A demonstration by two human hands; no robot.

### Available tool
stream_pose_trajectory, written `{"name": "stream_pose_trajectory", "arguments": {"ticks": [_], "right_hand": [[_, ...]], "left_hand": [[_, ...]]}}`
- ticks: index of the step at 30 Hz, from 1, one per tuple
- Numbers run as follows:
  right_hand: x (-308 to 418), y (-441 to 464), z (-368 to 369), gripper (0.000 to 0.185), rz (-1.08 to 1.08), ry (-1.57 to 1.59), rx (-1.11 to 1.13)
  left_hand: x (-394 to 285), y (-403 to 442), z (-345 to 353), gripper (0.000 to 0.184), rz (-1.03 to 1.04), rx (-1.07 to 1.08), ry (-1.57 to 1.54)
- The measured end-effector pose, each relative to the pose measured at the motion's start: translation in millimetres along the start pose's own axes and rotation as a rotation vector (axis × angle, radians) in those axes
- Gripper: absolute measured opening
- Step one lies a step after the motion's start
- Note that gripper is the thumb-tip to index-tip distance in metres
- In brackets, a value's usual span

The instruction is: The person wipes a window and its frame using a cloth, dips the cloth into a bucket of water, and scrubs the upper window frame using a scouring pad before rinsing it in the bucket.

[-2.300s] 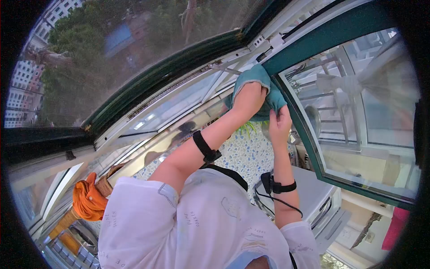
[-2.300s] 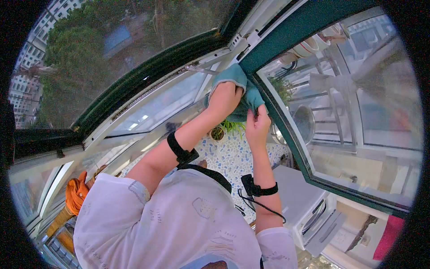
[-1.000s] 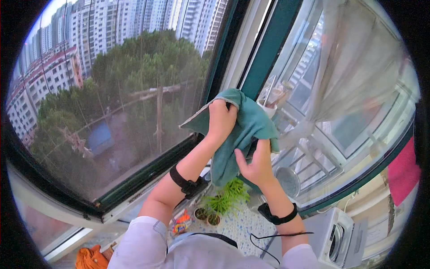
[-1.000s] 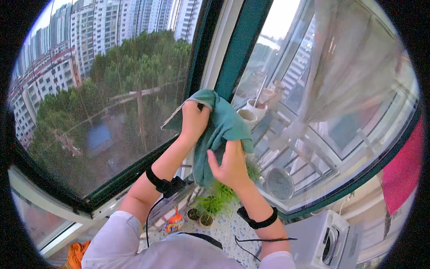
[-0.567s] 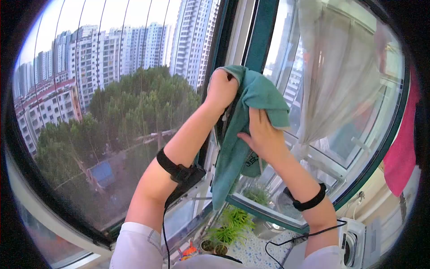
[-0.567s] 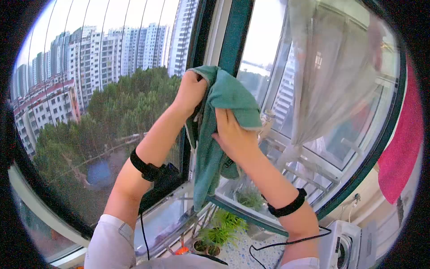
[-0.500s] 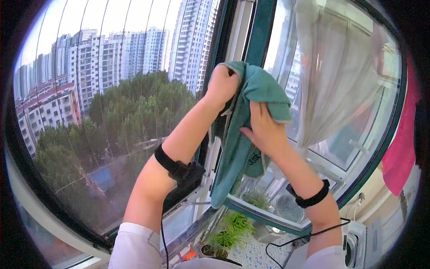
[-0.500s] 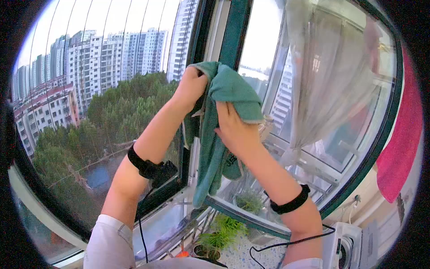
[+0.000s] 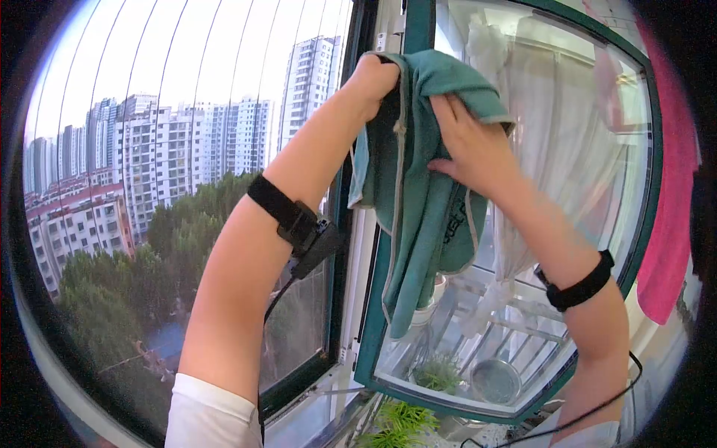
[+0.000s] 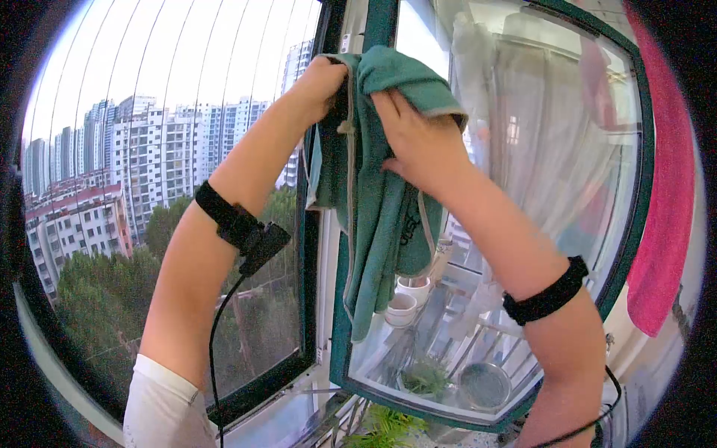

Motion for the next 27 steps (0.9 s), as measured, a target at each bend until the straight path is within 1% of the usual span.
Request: {"name": "stream_pose_trajectory", "arguments": {"ticks": [1,2,4,6,8,9,10,12,13,14,16,17,18,20,21,22,23,24,26,27], "right_hand": [[-7.4,5.6,-3.6,0.112,0.034,0.042,0.028],[-14.8,10.5,-5.5,0.112,0.037,0.035,0.023],[-24.8,19.8,-19.2,0.104,-0.038,-0.083,-0.140],[-37.6,28.0,-20.7,0.104,-0.057,-0.140,-0.141],[-43.3,35.4,-24.8,0.103,-0.174,-0.244,-0.232],[-49.2,40.8,-25.5,0.102,-0.149,-0.233,-0.207],[-53.7,45.7,-28.4,0.102,-0.148,-0.236,-0.210],[-56.4,51.5,-31.2,0.102,-0.214,-0.236,-0.222],[-58.7,55.1,-30.1,0.102,-0.211,-0.275,-0.217],[-62.1,59.7,-30.0,0.102,-0.211,-0.279,-0.217],[-63.1,70.2,-30.4,0.102,-0.279,-0.316,-0.223],[-72.2,78.5,-25.9,0.111,-0.209,-0.286,-0.054],[-76.5,83.2,-26.7,0.111,-0.211,-0.285,-0.058],[-86.9,99.2,-41.3,0.106,-0.261,-0.313,-0.220],[-97.2,107.2,-38.8,0.106,-0.260,-0.324,-0.229],[-103.6,110.6,-38.0,0.093,-0.267,-0.406,-0.332],[-110.8,108.5,-38.1,0.080,-0.271,-0.488,-0.429],[-113.3,106.6,-45.4,0.080,-0.265,-0.501,-0.428],[-120.8,110.3,-48.3,0.111,-0.178,-0.338,-0.169],[-121.4,109.2,-47.9,0.111,-0.173,-0.349,-0.165]], "left_hand": [[-7.5,8.2,-1.6,0.022,0.038,-0.051,0.039],[-12.8,16.3,-0.5,0.022,0.045,-0.045,0.040],[-23.1,38.0,-1.0,0.023,0.090,-0.057,0.138],[-31.7,61.5,-2.6,0.026,0.094,-0.066,0.158],[-44.1,84.3,-1.9,0.030,0.170,-0.057,0.238],[-51.5,89.0,-3.2,0.030,0.170,-0.113,0.249],[-57.8,93.8,-2.7,0.029,0.157,-0.105,0.275],[-63.7,107.1,0.3,0.017,0.171,-0.111,0.261],[-65.6,119.4,-2.5,0.023,0.180,-0.118,0.260],[-68.7,132.3,-6.3,0.023,0.184,-0.116,0.258],[-76.6,154.1,-12.5,0.028,0.181,-0.097,0.233],[-80.4,165.9,-13.7,0.034,0.166,-0.085,0.304],[-85.5,163.5,-6.4,0.034,0.167,-0.088,0.306],[-103.4,154.0,3.9,0.057,0.090,-0.247,0.343],[-110.6,171.0,7.6,0.051,0.171,-0.191,0.261],[-116.8,174.7,10.6,0.051,0.182,-0.186,0.260],[-125.4,175.0,12.9,0.049,0.254,-0.250,0.403],[-132.9,172.6,15.5,0.047,0.328,-0.315,0.544],[-142.9,170.0,18.0,0.043,0.471,-0.447,0.819],[-147.1,168.1,19.2,0.041,0.544,-0.515,0.954]]}}
Point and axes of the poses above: each hand's wrist, its own y-axis towards the middle knuckle, its own z-axis out of the palm, x = y × z, the point moved 7 cm from there along y, towards the middle knuckle, and after that the axes turned 6 degrees about -z, right-handed, at the moved point
